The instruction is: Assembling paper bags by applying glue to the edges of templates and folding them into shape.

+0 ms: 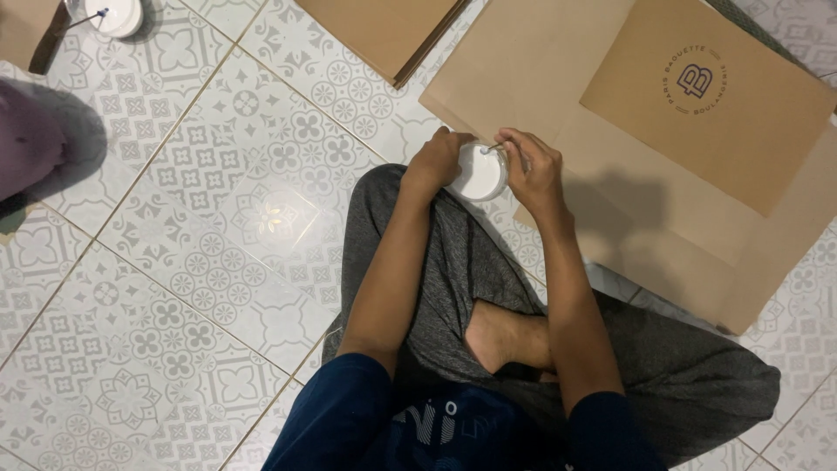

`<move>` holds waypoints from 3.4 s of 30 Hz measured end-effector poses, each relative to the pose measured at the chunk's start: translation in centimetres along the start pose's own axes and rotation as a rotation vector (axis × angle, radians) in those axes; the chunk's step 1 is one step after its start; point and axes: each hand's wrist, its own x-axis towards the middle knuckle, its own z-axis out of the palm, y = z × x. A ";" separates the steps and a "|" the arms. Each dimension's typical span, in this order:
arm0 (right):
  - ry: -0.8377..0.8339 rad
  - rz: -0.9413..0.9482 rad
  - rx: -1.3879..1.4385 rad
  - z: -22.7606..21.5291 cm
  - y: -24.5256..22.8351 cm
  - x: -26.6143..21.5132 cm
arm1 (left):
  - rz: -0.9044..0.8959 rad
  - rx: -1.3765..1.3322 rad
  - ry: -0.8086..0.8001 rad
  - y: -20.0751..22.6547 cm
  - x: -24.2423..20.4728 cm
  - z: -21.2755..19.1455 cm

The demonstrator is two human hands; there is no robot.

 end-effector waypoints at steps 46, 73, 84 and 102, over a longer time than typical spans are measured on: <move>0.934 0.680 0.666 -22.3 7.7 -13.7 | 0.152 0.021 -0.256 9.8 -3.9 12.6; 0.450 0.480 0.175 -9.4 11.3 -6.8 | 0.450 0.423 0.306 11.9 1.6 11.2; 0.434 0.491 0.188 -9.1 11.7 -6.8 | 0.448 0.419 0.281 12.3 1.2 10.8; 0.446 0.488 0.202 -8.8 12.4 -7.2 | 0.452 0.449 0.288 12.0 1.3 11.3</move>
